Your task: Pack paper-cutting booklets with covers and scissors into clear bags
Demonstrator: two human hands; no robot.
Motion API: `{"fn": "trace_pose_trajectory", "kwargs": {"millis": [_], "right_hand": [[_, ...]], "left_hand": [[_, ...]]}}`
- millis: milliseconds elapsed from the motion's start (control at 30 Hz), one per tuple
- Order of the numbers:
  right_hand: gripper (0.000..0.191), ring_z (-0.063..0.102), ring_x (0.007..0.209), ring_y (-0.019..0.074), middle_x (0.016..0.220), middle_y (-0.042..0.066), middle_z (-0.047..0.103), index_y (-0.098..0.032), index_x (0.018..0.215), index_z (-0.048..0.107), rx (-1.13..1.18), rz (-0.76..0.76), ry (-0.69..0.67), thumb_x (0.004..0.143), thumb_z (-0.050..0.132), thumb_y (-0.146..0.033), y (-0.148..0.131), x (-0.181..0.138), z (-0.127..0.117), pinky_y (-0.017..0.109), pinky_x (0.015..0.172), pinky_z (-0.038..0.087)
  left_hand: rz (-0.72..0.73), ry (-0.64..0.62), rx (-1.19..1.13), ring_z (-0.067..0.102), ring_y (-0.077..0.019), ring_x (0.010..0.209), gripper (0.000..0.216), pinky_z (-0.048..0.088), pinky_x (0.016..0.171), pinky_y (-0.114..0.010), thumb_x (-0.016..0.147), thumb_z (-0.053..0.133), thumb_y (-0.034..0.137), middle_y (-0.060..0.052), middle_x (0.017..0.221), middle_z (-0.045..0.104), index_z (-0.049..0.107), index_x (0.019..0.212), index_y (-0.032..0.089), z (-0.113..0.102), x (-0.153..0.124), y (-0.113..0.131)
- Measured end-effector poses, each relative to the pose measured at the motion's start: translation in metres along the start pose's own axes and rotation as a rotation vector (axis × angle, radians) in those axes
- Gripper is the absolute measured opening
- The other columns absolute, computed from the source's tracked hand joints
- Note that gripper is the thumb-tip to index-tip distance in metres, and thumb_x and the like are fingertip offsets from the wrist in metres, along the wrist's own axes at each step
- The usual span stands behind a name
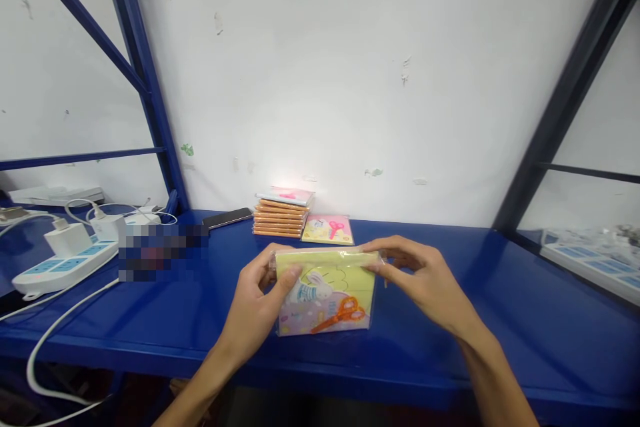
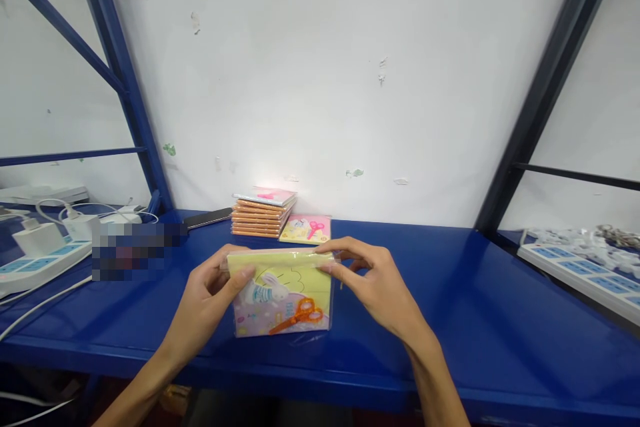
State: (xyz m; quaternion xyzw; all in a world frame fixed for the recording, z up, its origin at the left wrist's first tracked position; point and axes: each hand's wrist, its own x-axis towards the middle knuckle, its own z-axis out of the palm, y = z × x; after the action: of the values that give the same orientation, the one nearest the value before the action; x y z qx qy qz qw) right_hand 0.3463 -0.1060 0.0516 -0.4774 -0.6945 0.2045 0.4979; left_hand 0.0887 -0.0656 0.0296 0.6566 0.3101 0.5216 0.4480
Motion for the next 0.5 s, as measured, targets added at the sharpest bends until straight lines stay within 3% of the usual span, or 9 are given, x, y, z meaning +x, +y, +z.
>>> {"fn": "trace_pose_trajectory", "kwargs": {"millis": [100, 233, 500], "right_hand": [[0.020, 0.069, 0.085, 0.0210, 0.105, 0.003, 0.079, -0.028, 0.104, 0.080, 0.031, -0.023, 0.027, 0.089, 0.075, -0.041, 0.005, 0.000, 0.002, 0.031, 0.065, 0.053], [0.009, 0.069, 0.082, 0.0192, 0.104, 0.002, 0.079, -0.027, 0.089, 0.078, 0.048, -0.051, 0.043, 0.090, 0.074, -0.035, 0.010, 0.001, 0.002, 0.029, 0.062, 0.051], [0.013, 0.068, 0.081, 0.0182, 0.095, 0.000, 0.078, -0.026, 0.090, 0.076, -0.123, -0.109, 0.050, 0.090, 0.073, -0.040, -0.002, -0.004, 0.003, 0.029, 0.073, 0.053]], "left_hand": [[0.074, 0.027, 0.050, 0.064, -0.0124, 0.069, 0.034, 0.051, 0.062, -0.020, 0.092, 0.069, 0.037, 0.005, 0.082, 0.068, 0.054, 0.120, 0.026, -0.007, 0.003, -0.009], [0.207, -0.006, 0.189, 0.053, -0.0073, 0.058, 0.015, 0.043, 0.055, -0.016, 0.093, 0.068, 0.033, 0.009, 0.069, 0.056, 0.057, 0.097, 0.024, -0.017, 0.006, -0.017], [0.287, -0.080, 0.304, 0.044, -0.0070, 0.060, 0.025, 0.038, 0.056, -0.018, 0.097, 0.060, 0.031, 0.009, 0.070, 0.044, 0.044, 0.080, 0.023, -0.019, 0.005, -0.009]]}}
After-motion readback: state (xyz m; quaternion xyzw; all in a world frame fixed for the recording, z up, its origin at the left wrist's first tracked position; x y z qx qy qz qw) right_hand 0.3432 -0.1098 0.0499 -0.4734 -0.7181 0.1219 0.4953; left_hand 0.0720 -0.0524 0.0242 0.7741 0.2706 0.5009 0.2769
